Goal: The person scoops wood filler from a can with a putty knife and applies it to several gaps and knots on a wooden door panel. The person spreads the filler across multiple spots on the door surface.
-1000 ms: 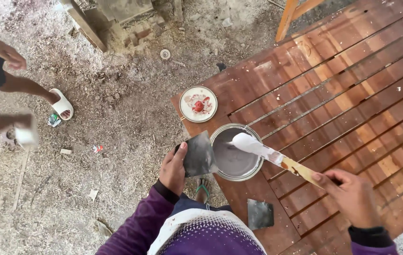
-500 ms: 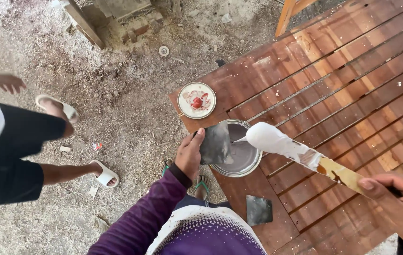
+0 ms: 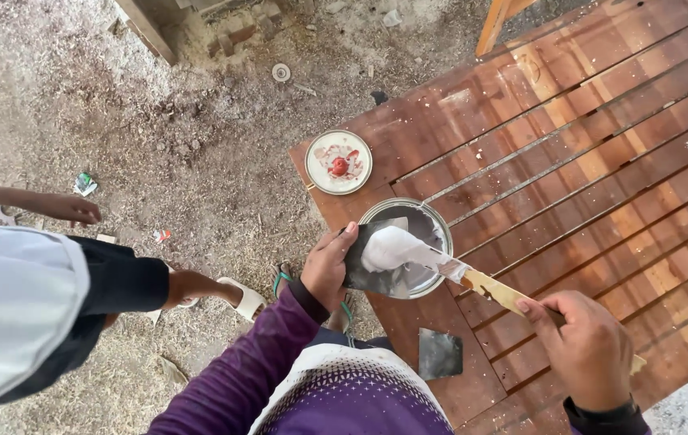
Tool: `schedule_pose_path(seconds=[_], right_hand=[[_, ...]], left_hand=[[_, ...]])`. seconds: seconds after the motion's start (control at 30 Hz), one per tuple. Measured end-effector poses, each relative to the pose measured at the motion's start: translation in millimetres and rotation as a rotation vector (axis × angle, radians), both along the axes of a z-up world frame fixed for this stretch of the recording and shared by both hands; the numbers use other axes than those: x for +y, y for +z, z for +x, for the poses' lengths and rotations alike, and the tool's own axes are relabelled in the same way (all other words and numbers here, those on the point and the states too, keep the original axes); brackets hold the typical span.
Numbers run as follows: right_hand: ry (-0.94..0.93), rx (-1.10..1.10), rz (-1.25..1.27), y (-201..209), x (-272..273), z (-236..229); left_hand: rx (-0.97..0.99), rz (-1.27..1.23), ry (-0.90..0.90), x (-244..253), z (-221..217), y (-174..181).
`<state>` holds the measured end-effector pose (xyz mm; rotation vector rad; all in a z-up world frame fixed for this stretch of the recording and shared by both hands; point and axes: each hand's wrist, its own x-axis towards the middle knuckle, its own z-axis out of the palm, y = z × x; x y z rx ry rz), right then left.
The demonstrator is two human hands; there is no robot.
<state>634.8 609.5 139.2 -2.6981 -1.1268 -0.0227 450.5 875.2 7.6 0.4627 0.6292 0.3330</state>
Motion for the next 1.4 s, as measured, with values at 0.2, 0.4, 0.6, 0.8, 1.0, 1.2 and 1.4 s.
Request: schedule_pose_path(seconds=[0.2, 0.4, 0.6, 0.8, 1.0, 1.2, 1.4], right_hand=[[0.228, -0.028, -0.254, -21, -36, -1], [0.337, 0.235, -0.085, 7, -4, -29], [0.383, -0.063, -0.081, -1, -5, -30], [0.304, -0.097, 0.021, 7, -18, -27], [0.221, 0.179, 0.202, 29, -20, -26], [0.24, 0.105, 0.031, 43, -28, 1], [0.408, -0.254, -0.374, 61, 43, -4]], left_hand=[[-0.029, -0.016, 0.008, 2, -2, -5], [-0.064, -0.009, -0.005, -1, -3, -19], [-0.048, 0.055, -0.073, -6, -7, -18], [-0.02, 0.078, -0.049, -5, -9, -16], [-0.002, 0.042, -0.013, -3, -10, -14], [-0.027, 0.065, 0.009, -2, -13, -38], [-0.057, 0.077, -0.043, 6, -21, -2]])
